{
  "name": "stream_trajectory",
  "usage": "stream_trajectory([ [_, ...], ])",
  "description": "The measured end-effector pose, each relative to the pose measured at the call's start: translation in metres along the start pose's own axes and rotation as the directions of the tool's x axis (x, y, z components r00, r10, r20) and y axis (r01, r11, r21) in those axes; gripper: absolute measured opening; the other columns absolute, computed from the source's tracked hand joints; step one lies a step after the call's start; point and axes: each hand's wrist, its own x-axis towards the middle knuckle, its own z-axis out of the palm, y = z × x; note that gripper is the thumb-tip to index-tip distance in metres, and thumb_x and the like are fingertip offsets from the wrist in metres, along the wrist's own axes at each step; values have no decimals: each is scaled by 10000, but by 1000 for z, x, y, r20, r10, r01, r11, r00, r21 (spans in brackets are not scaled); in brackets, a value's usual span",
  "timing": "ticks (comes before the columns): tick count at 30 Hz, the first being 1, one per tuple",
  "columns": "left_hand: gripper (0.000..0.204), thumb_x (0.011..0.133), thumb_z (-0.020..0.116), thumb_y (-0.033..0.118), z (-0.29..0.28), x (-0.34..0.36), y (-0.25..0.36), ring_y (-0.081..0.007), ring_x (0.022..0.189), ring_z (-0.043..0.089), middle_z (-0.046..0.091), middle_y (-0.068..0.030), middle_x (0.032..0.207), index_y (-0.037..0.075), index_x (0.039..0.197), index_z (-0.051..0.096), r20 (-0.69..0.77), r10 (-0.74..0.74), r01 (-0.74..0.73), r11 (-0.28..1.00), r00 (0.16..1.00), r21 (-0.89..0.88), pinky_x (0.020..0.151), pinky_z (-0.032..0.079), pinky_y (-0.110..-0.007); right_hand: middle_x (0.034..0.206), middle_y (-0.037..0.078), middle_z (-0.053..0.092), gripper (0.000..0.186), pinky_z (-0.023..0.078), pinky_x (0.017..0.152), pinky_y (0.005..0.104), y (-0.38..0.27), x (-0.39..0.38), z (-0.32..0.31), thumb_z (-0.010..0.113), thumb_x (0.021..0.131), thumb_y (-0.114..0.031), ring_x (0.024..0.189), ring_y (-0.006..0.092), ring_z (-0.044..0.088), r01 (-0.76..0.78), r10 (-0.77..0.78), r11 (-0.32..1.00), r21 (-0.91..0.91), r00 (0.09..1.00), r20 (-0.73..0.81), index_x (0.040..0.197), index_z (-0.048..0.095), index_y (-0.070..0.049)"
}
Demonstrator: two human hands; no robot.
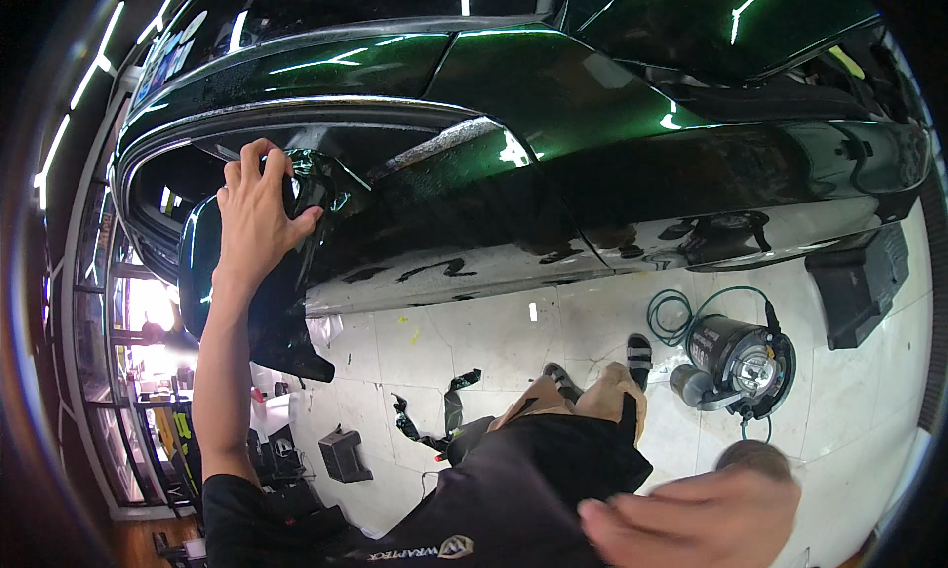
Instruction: The person applies a green vinyl wrap to a car's side mirror. They smooth the material, use a squeegee to remove air bubbles, trim excess wrap with a knife, and wipe the surface with a cloth.
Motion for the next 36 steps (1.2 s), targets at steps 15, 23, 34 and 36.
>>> stream_trajectory([
  [15, 167, 903, 639, 173, -23, -78, 32, -200, 950, 592, 668, -117, 1009, 16, 851, 660, 268, 34, 238, 364, 963, -901, 854, 445, -366, 973, 102, 676, 349, 554, 694, 295, 198, 125, 190, 565, 1014, -152, 795, 172, 679, 91, 445, 24, 996, 891, -92, 1305, 526, 38],
  [23, 354, 1023, 580, 330, 70, -128, 75, -145, 1024, 618, 684, -65, 1144, 34, 1190, 676, 499, -373, 449, -217, 782, -867, 812, 506, -301, 758, 44, 650, 212, 497, 517, 220, 189, 204, 193, 550, 1030, -145, 578, 81, 615, 78, 653, 403, 912, 673, -346, 1129, 606, 35],
  [34, 514, 1043, 519, 264, 63, -114, 88, -170, 1130, 601, 631, -153, 1283, -47, 1450, 478, 187, -436, 231, 50, 880, -972, 965, 474, -305, 711, 85, 705, 121, 538, 508, 250, 172, 233, 218, 635, 973, -68, 597, 108, 688, 147, 615, 650, 745, 474, -630, 952, 614, 50],
  [36, 513, 1040, 523, 250, 66, -118, 84, -184, 1161, 602, 618, -170, 1325, -45, 1456, 471, 196, -432, 240, 49, 880, -969, 997, 464, -317, 708, 85, 705, 123, 539, 511, 250, 172, 235, 219, 639, 970, -68, 596, 109, 691, 117, 617, 658, 744, 482, -621, 934, 614, 47],
])
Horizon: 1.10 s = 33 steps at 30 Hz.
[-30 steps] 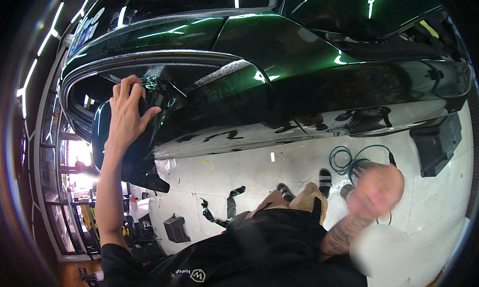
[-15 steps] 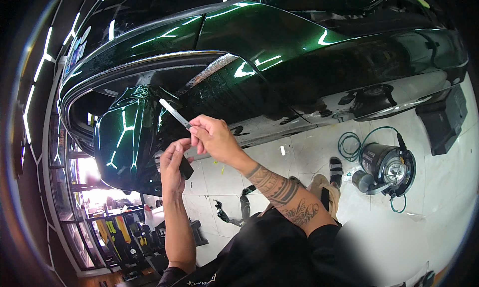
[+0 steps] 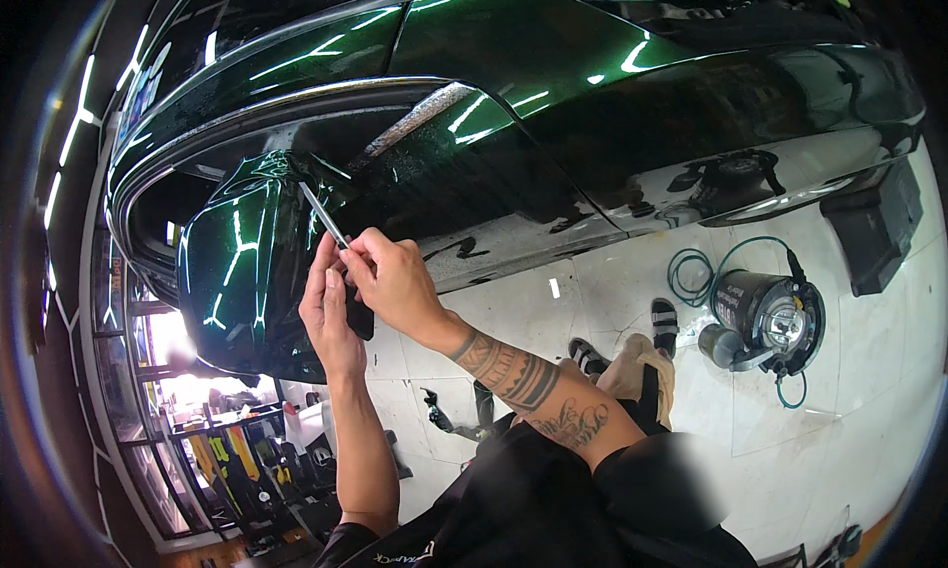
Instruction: The person applies a green vinyl wrap to a car's side mirror. They smooth the material, use a squeegee to remove air bubbles, trim excess wrap with a knife, and wipe the surface with a cloth.
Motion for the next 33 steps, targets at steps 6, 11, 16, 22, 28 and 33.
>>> stream_trajectory([
  [6, 504, 1035, 528, 236, -1, -1, 7, -194, 1184, 599, 623, -169, 1317, -49, 1448, 482, -13, -11, 11, 1000, 1000, -7, 1036, 443, -331, 688, 135, 694, 161, 496, 481, 321, 4, 1, 7, 662, 944, -113, 554, 223, 691, 43, -44, 998, -43, 999, -24, 869, 607, 18],
  [11, 498, 1028, 540, 227, -2, -3, 5, -204, 1209, 592, 620, -169, 1321, -56, 1436, 492, -33, -32, 31, 999, 999, -14, 1064, 428, -345, 691, 159, 682, 162, 490, 504, 366, 4, 0, 9, 674, 922, -107, 577, 291, 684, 91, -95, 991, -100, 995, -32, 840, 608, 16],
  [16, 473, 1026, 540, 202, -3, -3, 4, -179, 1153, 593, 625, -149, 1294, -47, 1427, 509, -55, 8, -9, 1000, 998, -8, 1013, 443, -320, 687, 162, 678, 163, 478, 502, 377, 2, 1, 11, 677, 915, -105, 579, 299, 678, 79, -82, 991, -108, 996, -29, 833, 605, 15],
  [22, 441, 1030, 535, 171, -3, -2, 0, -131, 1044, 595, 636, -120, 1245, -36, 1420, 524, -76, 49, -52, 998, 996, -38, 902, 477, -270, 672, 156, 672, 164, 468, 494, 377, -1, 2, 12, 679, 913, -102, 563, 294, 671, 85, -87, 989, -119, 996, -10, 820, 603, 10],
  [28, 436, 1030, 532, 162, -3, 0, 4, -129, 1048, 600, 640, -124, 1245, -40, 1416, 524, -62, 18, -22, 998, 998, -66, 898, 480, -266, 664, 158, 667, 166, 464, 486, 374, -5, 2, 13, 680, 911, -104, 553, 293, 667, 78, -81, 990, -117, 996, -21, 815, 603, 6],
  [33, 438, 1029, 535, 169, -3, 0, 7, -133, 1055, 601, 640, -124, 1240, -42, 1413, 525, -63, 40, -43, 998, 997, -50, 905, 479, -270, 664, 158, 668, 167, 467, 484, 369, -9, 2, 14, 680, 912, -103, 552, 291, 668, 87, -91, 990, -111, 995, -34, 817, 599, 7],
])
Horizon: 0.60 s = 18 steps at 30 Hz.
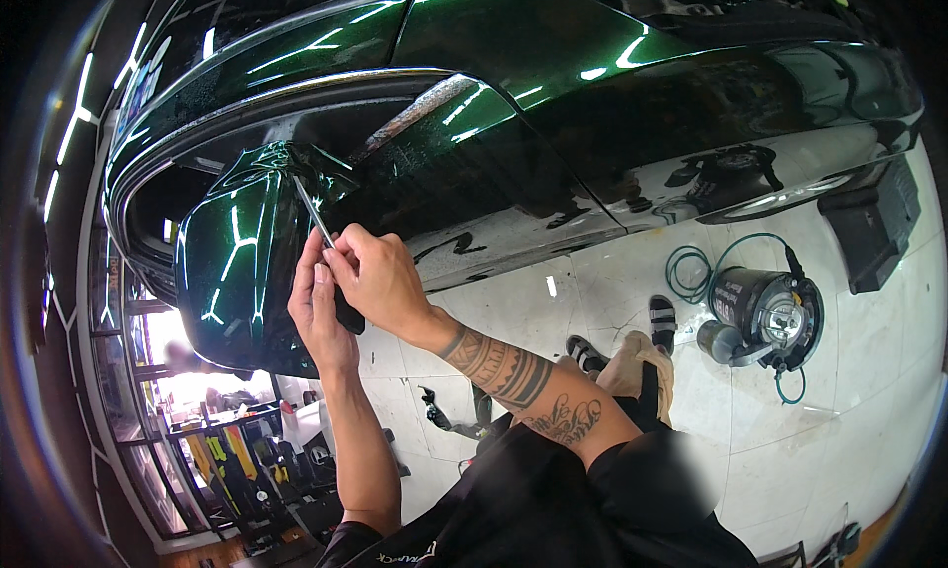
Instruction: The person applies a green vinyl wrap to a car's side mirror. They smooth the material, use a squeegee to remove air bubbles, trim excess wrap with a knife, and wipe the surface with a cloth.
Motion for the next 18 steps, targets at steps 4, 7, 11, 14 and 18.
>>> stream_trajectory([
  [4, 444, 1028, 539, 186, 0, 1, -2, -145, 1077, 598, 634, -130, 1251, -41, 1410, 529, -2, -2, 1, 1000, 1000, -2, 925, 475, -282, 660, 158, 666, 170, 469, 482, 365, 0, 1, 0, 679, 913, -101, 553, 290, 672, 9, -9, 1000, -5, 1000, 7, 815, 596, 9],
  [7, 448, 1027, 542, 193, 1, 3, 0, -159, 1111, 597, 627, -138, 1267, -41, 1409, 530, 3, 1, -1, 1000, 1000, -12, 958, 468, -298, 656, 159, 664, 175, 469, 482, 363, -1, 3, -1, 679, 914, -102, 552, 288, 671, 36, -36, 999, -12, 999, -3, 809, 593, 10],
  [11, 453, 1026, 545, 194, 2, 4, 1, -176, 1156, 592, 616, -145, 1296, -43, 1411, 527, 15, 7, -6, 999, 1000, -42, 1009, 448, -322, 650, 160, 661, 180, 472, 487, 370, -3, 8, -4, 686, 904, -102, 546, 294, 664, 49, -50, 998, -46, 999, -1, 796, 592, 6],
  [14, 458, 1026, 547, 195, 2, 5, 0, -184, 1173, 587, 609, -149, 1317, -46, 1415, 522, 12, 0, 1, 998, 1000, -62, 1031, 436, -333, 645, 162, 659, 180, 477, 495, 385, -3, 9, -4, 688, 896, -103, 548, 307, 662, 59, -59, 996, -64, 998, 2, 787, 592, 3],
  [18, 462, 1027, 548, 198, 5, 5, 0, -189, 1182, 582, 601, -154, 1333, -47, 1418, 519, -10, -13, 12, 998, 1000, -67, 1043, 431, -339, 645, 169, 658, 180, 487, 514, 400, -5, 13, -7, 684, 890, -101, 559, 324, 665, 47, -45, 996, -80, 999, 29, 776, 594, 6],
])
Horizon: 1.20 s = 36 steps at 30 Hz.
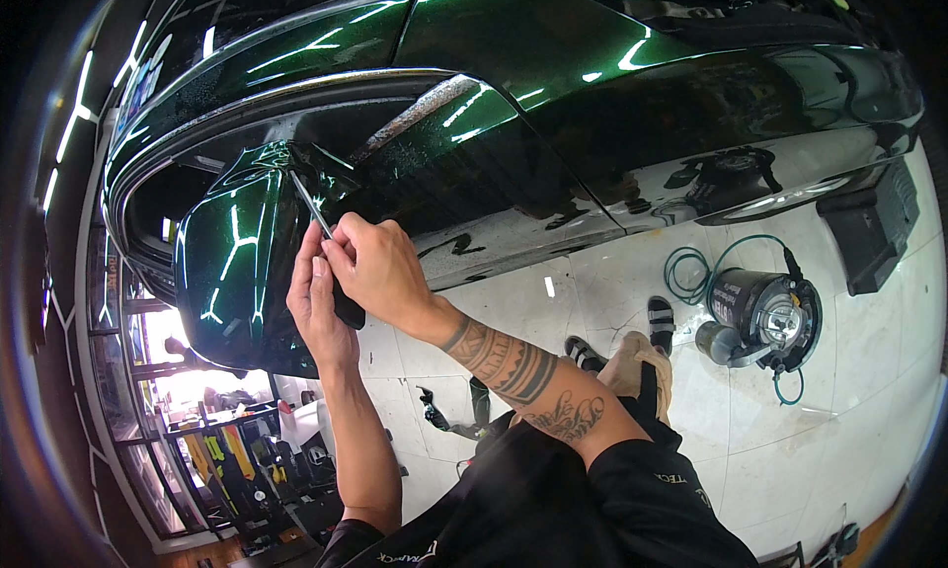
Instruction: The person applies a green vinyl wrap to a car's side mirror. They smooth the material, use a squeegee to remove air bubbles, trim excess wrap with a knife, and wipe the surface with a cloth.
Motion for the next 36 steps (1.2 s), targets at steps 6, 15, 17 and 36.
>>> stream_trajectory([
  [6, 475, 1036, 537, 211, 6, -1, 9, -194, 1166, 595, 589, -163, 1340, -60, 1424, 499, 26, 16, -15, 1000, 1000, -23, 983, 495, -340, 640, 131, 678, 188, 462, 454, 301, -15, 10, -16, 664, 920, -99, 501, 183, 636, -149, 145, 988, 28, 982, 125, 792, 617, 31],
  [15, 484, 1039, 547, 259, -2, -3, 0, -176, 1106, 612, 608, -146, 1288, -62, 1401, 517, 14, 1, -1, 1000, 1000, 6, 918, 525, -326, 636, 160, 657, 199, 463, 481, 338, -11, 3, -12, 679, 899, -104, 522, 240, 640, -148, 139, 987, 63, 982, 128, 772, 609, 32],
  [17, 448, 1038, 515, 215, -1, -6, 1, -153, 1116, 599, 630, -119, 1249, -64, 1388, 525, 2, -44, 44, 999, 999, -12, 984, 461, -308, 630, 186, 638, 208, 465, 510, 377, -8, 0, -12, 692, 879, -102, 545, 299, 653, -133, 125, 989, 68, 986, 115, 753, 600, 34],
  [36, 352, 989, 651, 367, 7, 19, -53, -156, 970, 623, 660, -47, 1055, 54, 1150, 640, -252, -333, 129, 798, 909, -589, 830, 534, -336, 624, 54, 662, 172, 425, 421, 236, 26, -15, -13, 673, 942, -116, 470, 67, 567, -103, 85, 989, 108, 983, 162, 837, 642, 17],
])
